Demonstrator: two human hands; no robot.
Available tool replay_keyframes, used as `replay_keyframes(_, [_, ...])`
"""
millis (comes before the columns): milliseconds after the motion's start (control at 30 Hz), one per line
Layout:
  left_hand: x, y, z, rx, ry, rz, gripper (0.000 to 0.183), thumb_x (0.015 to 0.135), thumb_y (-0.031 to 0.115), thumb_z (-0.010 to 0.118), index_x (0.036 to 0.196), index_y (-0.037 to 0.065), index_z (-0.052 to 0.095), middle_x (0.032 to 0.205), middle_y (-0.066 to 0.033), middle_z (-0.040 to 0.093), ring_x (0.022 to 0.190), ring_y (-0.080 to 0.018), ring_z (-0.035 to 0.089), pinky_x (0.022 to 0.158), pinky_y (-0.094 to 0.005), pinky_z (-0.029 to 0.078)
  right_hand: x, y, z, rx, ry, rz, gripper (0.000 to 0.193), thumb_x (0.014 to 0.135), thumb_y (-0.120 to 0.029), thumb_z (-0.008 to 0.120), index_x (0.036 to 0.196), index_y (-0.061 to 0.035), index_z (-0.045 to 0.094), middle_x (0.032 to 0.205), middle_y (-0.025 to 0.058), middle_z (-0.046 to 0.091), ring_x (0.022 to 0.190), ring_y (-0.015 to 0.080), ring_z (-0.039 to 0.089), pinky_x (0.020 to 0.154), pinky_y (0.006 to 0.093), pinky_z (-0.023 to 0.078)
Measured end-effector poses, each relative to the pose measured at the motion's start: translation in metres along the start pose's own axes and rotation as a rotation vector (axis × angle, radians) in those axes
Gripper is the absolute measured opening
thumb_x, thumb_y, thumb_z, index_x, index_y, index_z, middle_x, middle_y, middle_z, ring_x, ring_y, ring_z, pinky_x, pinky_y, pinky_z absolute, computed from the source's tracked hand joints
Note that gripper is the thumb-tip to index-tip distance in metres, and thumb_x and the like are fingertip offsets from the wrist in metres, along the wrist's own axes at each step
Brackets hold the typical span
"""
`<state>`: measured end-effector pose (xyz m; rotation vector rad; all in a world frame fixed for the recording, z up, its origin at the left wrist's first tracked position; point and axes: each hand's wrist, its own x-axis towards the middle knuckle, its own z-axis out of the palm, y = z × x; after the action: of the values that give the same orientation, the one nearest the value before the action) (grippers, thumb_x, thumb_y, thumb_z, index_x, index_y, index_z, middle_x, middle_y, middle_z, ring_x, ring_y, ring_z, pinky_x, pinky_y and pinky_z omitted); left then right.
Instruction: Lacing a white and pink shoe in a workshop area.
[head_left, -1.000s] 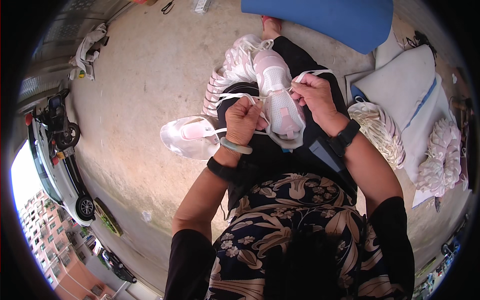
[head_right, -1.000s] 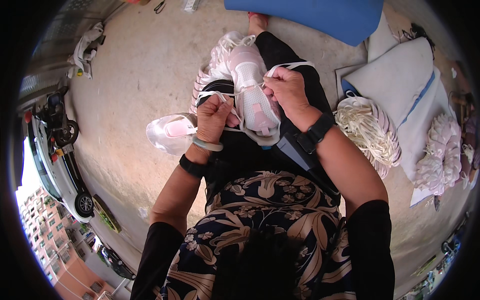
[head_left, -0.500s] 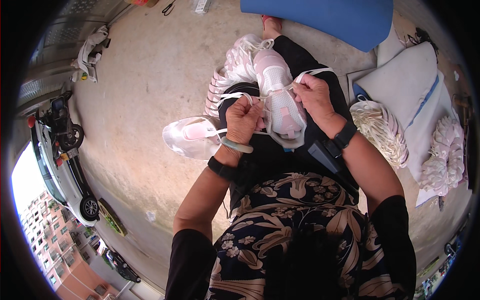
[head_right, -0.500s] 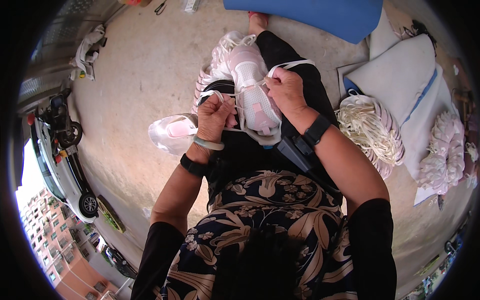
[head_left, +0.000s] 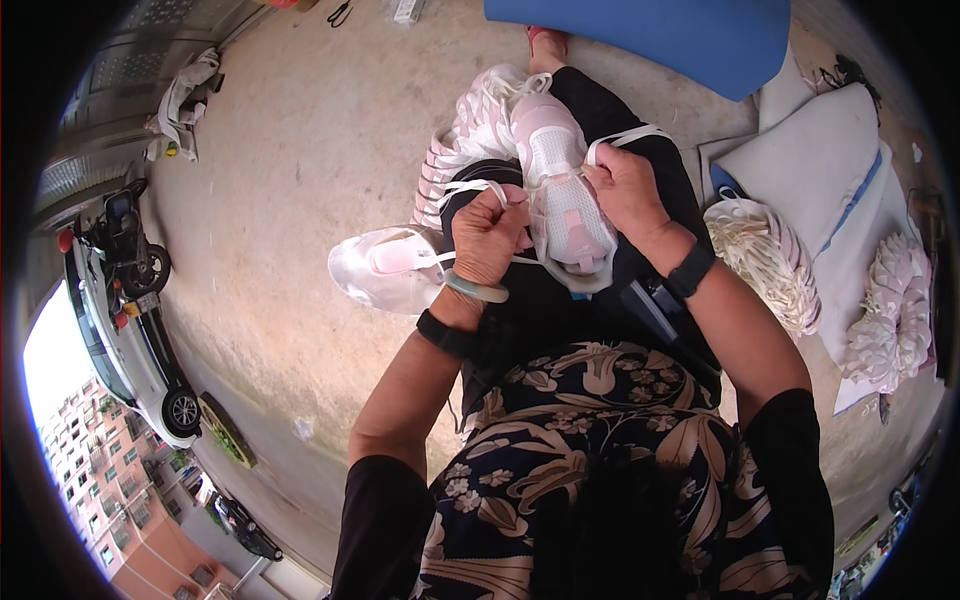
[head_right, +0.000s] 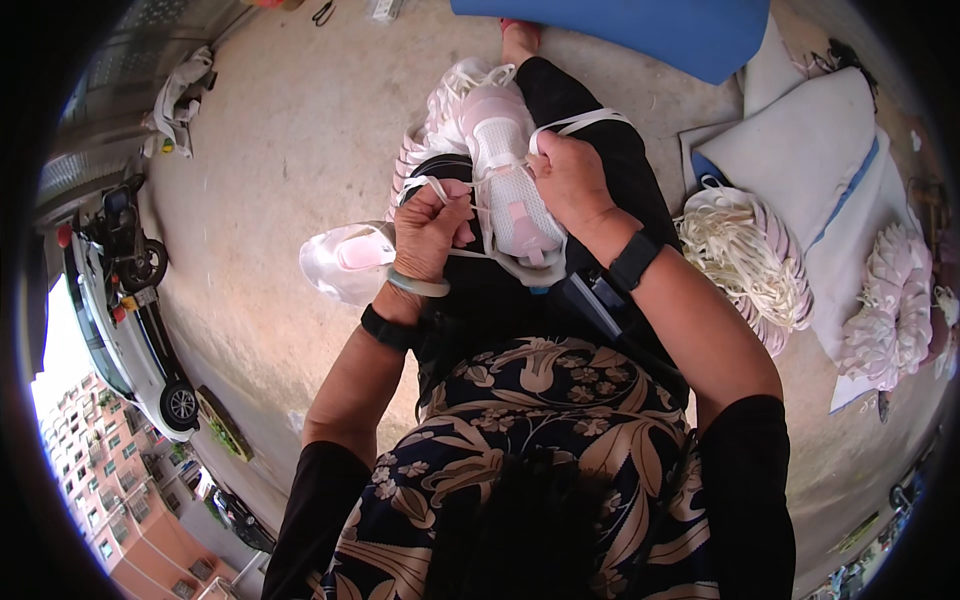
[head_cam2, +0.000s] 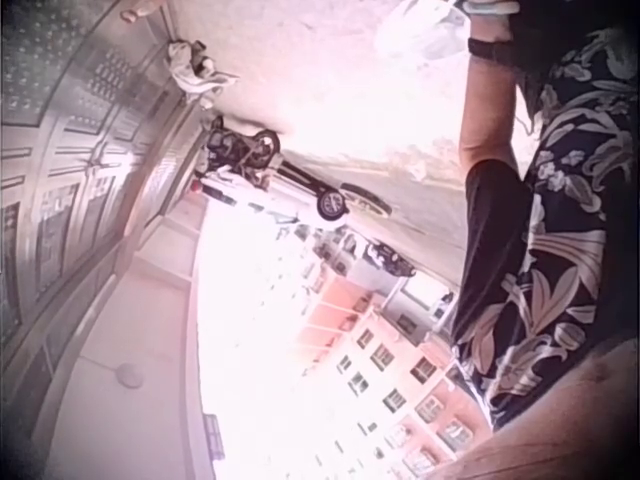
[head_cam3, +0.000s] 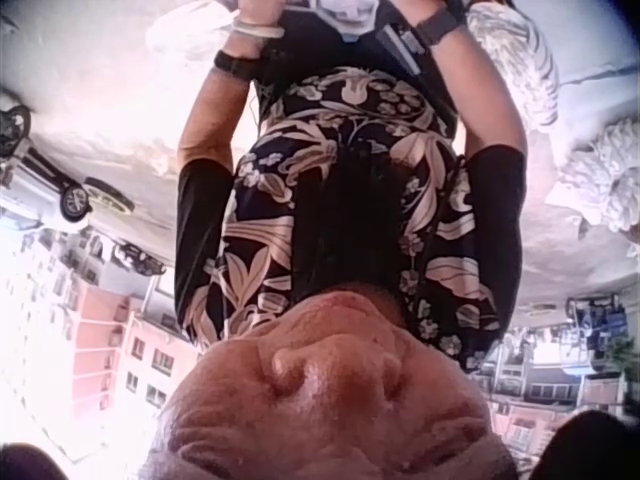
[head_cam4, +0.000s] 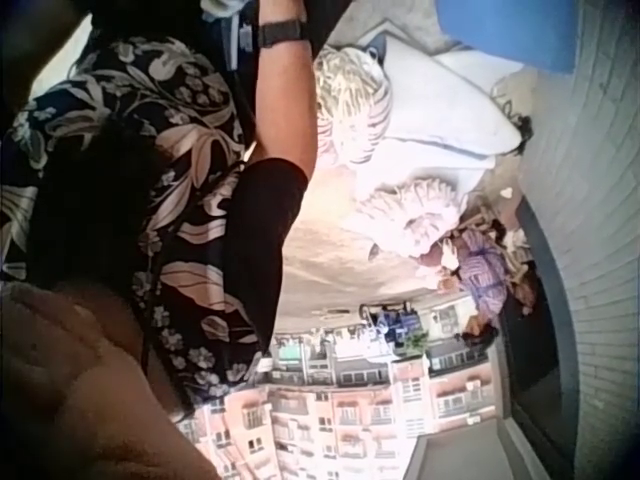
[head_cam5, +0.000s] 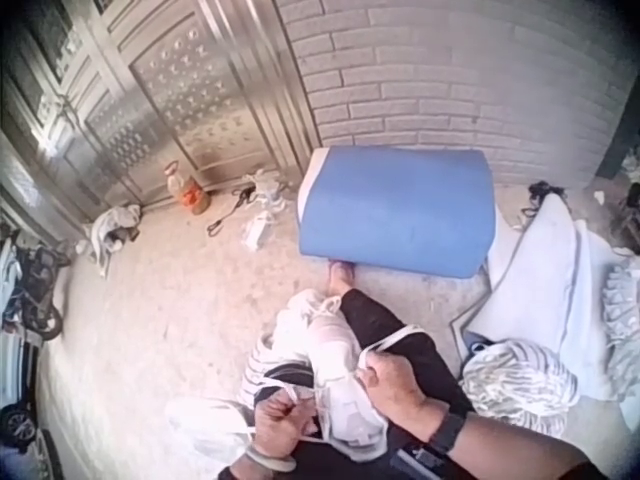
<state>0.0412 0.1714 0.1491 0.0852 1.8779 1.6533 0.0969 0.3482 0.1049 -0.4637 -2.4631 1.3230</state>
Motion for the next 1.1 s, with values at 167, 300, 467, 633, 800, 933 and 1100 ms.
replay_keyframes(167, [-0.001, -0.004, -0.002, -0.008, -0.035, -0.030, 0.006, 0.083, 0.006, 0.057, 0.084, 0.001, 0.057, 0.062, -0.0021, 0.057, 0.047, -0.0056, 0.051, 0.043, -0.0173, 0.041, 0.007, 0.002, 0.007, -0.101, -0.020, -0.141, 0.010, 0.073, -0.006, 0.057, 0.071, -0.0001, 0.050, 0.064, 0.0193, 0.052, 0.060, 0.0362, 0.053, 0.054, 0.0381, 0.042])
replay_keyframes(300, [0.002, -0.011, 0.001, -0.028, -0.063, -0.032, 0.006, 0.085, 0.007, 0.054, 0.084, 0.002, 0.057, 0.062, -0.0024, 0.057, 0.048, -0.0076, 0.053, 0.044, -0.0193, 0.042, 0.006, 0.002, 0.005, -0.115, -0.129, -0.005, 0.010, 0.073, -0.013, 0.057, 0.070, -0.0036, 0.054, 0.067, 0.0192, 0.055, 0.067, 0.0378, 0.055, 0.059, 0.0434, 0.044])
replay_keyframes(467, [0.006, -0.004, -0.003, -0.087, -0.040, -0.004, 0.003, 0.081, 0.005, 0.055, 0.081, 0.004, 0.058, 0.062, -0.0025, 0.058, 0.046, -0.0078, 0.051, 0.043, -0.0189, 0.039, 0.010, 0.017, 0.004, 0.034, -0.125, 0.049, 0.010, 0.077, -0.015, 0.054, 0.076, -0.0046, 0.055, 0.068, 0.0189, 0.057, 0.067, 0.0381, 0.056, 0.059, 0.0414, 0.045])
replay_keyframes(633, [0.011, -0.004, -0.019, -0.208, -0.081, -0.088, 0.005, 0.082, 0.009, 0.059, 0.083, 0.004, 0.060, 0.067, -0.0055, 0.061, 0.050, -0.0113, 0.056, 0.044, -0.0204, 0.043, 0.011, 0.016, 0.004, 0.151, -0.189, 0.240, 0.008, 0.076, -0.012, 0.055, 0.075, -0.0039, 0.055, 0.066, 0.0176, 0.056, 0.063, 0.0349, 0.055, 0.057, 0.0376, 0.045])
replay_keyframes(800, [0.007, -0.002, -0.028, -0.279, -0.138, -0.118, 0.010, 0.084, 0.010, 0.058, 0.090, 0.003, 0.061, 0.072, -0.0076, 0.064, 0.057, -0.0128, 0.061, 0.050, -0.0213, 0.048, 0.015, 0.023, 0.006, 0.109, -0.233, 0.073, 0.015, 0.084, -0.015, 0.055, 0.073, -0.0050, 0.054, 0.058, -0.0027, 0.048, 0.050, 0.0051, 0.044, 0.043, 0.0217, 0.037])
replay_keyframes(933, [0.010, -0.001, -0.034, -0.447, -0.197, -0.127, 0.010, 0.086, 0.010, 0.054, 0.086, 0.002, 0.058, 0.073, -0.0089, 0.063, 0.057, -0.0137, 0.061, 0.053, -0.0228, 0.051, 0.017, 0.012, 0.005, -0.010, -0.229, 0.011, 0.012, 0.074, -0.014, 0.057, 0.071, -0.0023, 0.055, 0.065, 0.0171, 0.055, 0.060, 0.0341, 0.053, 0.056, 0.0366, 0.044])
replay_keyframes(1100, [0.012, 0.017, -0.032, -0.599, -0.257, -0.054, 0.014, 0.090, 0.012, 0.045, 0.083, 0.001, 0.053, 0.074, -0.0121, 0.062, 0.054, -0.0164, 0.058, 0.052, -0.0257, 0.049, 0.014, -0.004, -0.005, 0.077, -0.249, 0.328, 0.021, 0.076, -0.020, 0.061, 0.068, -0.0012, 0.056, 0.058, 0.0119, 0.055, 0.051, 0.0218, 0.054, 0.050, 0.0321, 0.042])
